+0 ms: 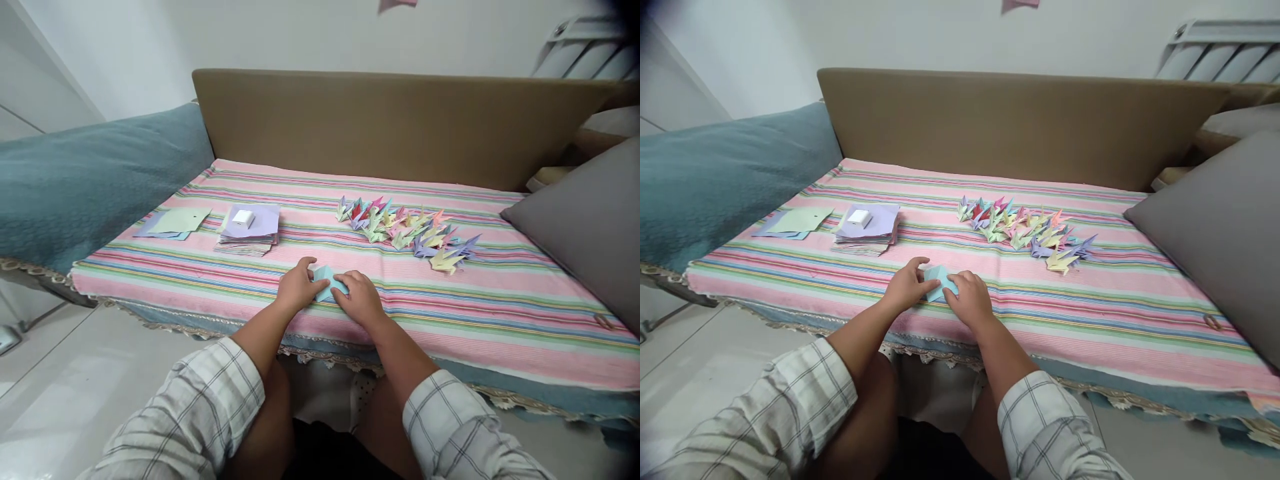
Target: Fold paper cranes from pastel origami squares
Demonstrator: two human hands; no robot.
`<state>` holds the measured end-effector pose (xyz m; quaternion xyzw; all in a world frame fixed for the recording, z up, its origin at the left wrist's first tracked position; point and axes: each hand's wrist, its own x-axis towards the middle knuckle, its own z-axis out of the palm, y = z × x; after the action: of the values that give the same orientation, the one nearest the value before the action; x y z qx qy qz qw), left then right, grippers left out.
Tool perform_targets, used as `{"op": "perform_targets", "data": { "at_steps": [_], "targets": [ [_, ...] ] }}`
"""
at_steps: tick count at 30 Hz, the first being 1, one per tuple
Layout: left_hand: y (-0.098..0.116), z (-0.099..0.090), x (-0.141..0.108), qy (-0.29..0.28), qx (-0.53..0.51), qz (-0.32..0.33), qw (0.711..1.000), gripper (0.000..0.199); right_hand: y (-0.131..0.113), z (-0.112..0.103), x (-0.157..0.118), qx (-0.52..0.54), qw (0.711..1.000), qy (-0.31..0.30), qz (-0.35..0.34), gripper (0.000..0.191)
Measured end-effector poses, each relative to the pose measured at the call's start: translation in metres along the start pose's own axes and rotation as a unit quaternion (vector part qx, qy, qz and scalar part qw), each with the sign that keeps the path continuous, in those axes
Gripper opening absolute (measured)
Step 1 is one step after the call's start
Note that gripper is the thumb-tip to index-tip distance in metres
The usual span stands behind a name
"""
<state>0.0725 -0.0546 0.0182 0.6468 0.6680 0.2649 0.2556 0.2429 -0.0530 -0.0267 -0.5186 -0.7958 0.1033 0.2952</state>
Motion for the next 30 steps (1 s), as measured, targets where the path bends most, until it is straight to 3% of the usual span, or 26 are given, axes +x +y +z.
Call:
{"op": "perform_targets", "data": {
  "at_steps": [4, 8, 13, 17, 23, 27, 30],
  "targets": [
    [0.005, 0.002, 0.001, 0.045, 0.035, 0.011, 0.998, 0.047, 0.000, 0.002, -0.001, 0.002, 1.000, 0.010, 0.000, 0.031],
    [0.009, 0.006, 0.001, 0.066, -0.013, 0.017, 0.998, 0.044, 0.000, 0.003, -0.002, -0.001, 1.000, 0.022, -0.007, 0.030],
    [0.009, 0.011, -0.001, 0.033, -0.175, 0.048, 0.983, 0.042, 0.001, 0.001, -0.003, 0.007, 1.000, 0.015, -0.009, 0.031],
    [0.005, 0.009, -0.007, 0.012, -0.206, 0.062, 0.977, 0.032, 0.000, -0.001, -0.005, 0.012, 0.999, 0.025, -0.015, 0.028],
    [0.001, 0.001, -0.015, -0.021, -0.166, 0.068, 0.983, 0.037, -0.003, -0.002, -0.001, 0.003, 0.999, 0.021, -0.046, 0.026],
    [0.002, -0.004, -0.017, -0.036, -0.008, 0.068, 0.997, 0.050, -0.001, -0.003, 0.002, -0.001, 0.998, 0.013, -0.060, 0.026],
    [0.003, -0.005, -0.017, -0.034, 0.097, 0.085, 0.991, 0.047, 0.000, -0.003, 0.001, -0.021, 0.999, 0.006, -0.043, 0.026]
  ]
}}
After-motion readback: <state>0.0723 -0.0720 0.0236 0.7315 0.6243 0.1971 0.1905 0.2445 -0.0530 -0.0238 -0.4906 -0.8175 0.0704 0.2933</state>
